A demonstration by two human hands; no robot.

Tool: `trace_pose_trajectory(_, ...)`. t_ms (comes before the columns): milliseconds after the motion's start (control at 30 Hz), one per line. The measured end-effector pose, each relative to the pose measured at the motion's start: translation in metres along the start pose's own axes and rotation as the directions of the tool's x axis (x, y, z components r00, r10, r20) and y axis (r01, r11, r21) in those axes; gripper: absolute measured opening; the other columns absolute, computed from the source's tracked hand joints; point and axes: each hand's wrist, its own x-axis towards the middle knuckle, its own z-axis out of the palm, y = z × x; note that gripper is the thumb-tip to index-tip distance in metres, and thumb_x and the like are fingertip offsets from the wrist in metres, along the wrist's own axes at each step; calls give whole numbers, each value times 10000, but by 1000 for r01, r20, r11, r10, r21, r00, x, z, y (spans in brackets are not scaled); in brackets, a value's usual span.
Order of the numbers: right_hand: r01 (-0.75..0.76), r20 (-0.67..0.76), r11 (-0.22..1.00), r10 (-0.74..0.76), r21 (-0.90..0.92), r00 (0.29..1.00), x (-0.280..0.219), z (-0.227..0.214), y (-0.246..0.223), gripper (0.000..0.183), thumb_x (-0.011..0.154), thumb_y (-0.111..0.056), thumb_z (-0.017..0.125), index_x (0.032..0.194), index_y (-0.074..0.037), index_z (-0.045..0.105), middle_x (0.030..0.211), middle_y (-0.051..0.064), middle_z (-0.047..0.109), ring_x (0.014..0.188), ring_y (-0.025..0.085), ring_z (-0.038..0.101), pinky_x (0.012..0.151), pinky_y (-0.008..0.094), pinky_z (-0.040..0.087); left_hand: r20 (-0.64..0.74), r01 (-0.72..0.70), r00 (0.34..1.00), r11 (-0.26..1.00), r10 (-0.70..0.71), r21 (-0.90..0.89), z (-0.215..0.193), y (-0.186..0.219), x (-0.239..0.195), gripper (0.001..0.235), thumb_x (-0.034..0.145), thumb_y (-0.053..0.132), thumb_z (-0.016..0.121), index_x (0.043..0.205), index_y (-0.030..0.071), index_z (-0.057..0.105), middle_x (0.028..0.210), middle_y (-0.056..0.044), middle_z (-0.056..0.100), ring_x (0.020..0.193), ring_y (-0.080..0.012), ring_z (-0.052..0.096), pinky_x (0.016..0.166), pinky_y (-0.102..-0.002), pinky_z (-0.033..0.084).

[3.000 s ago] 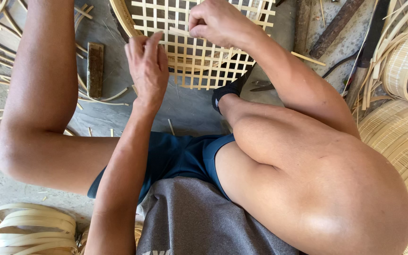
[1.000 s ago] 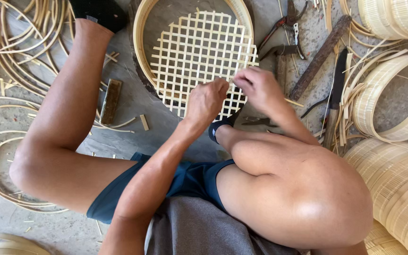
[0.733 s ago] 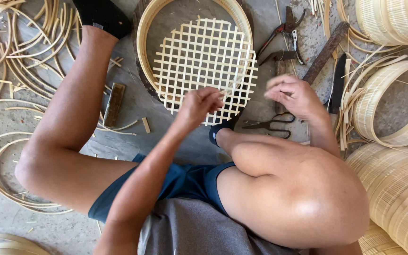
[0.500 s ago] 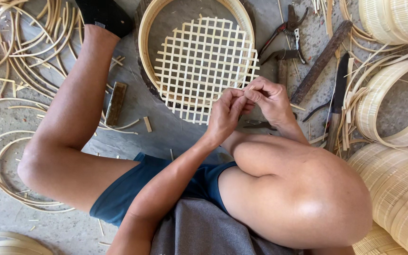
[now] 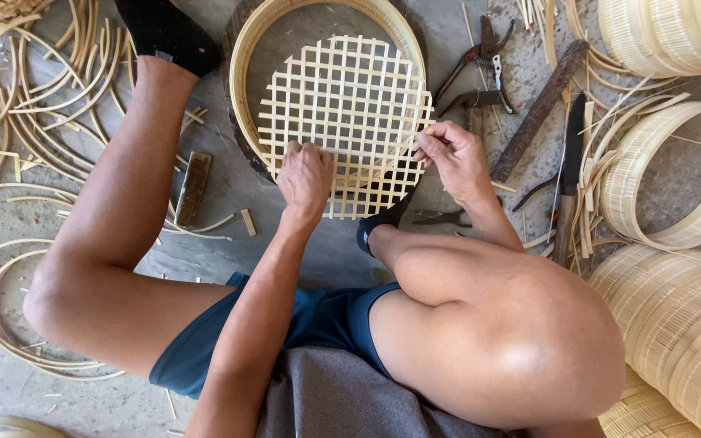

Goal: The person weaves thin bamboo strips into a circular basket base, interlacing them by hand to form a grid pattern. They periodically adjust the weave and fit a bamboo ring around the edge to secure the structure.

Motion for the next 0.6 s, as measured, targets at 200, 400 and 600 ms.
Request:
trace_pose_trajectory(200, 284, 239, 888, -206, -363, 949, 37, 36, -38, 125, 1052, -120, 660, 1117, -27, 713, 962, 107, 757, 804, 137, 755, 681, 254, 640, -125, -328, 935, 943, 332, 53, -40, -8, 13, 126, 924, 85, 640, 833, 4, 672, 844, -145, 631, 676, -252, 646, 558, -380, 550)
trace_pose_trajectory(400, 163, 313, 871, -12, -464, 950, 106, 88, -21, 110, 974, -143, 702, 972, -33, 703, 828, 75, 749, 711, 146, 741, 638, 314, 588, -56, -537, 842, 844, 537, 11, -62, 6, 45, 169, 980, 91, 691, 848, -1, 638, 897, -133, 592, 835, -265, 661, 712, -386, 572)
trace_pose_trajectory(600, 229, 371, 774, 8, -590, 929, 128, 101, 22, 137, 926, -208, 769, 890, -81, 735, 856, 50, 699, 775, 202, 664, 737, 384, 543, -162, -480, 874, 867, 459, -133, -48, -4, 32, 103, 878, 54, 745, 881, 32, 644, 899, -116, 560, 874, -296, 635, 756, -420, 540)
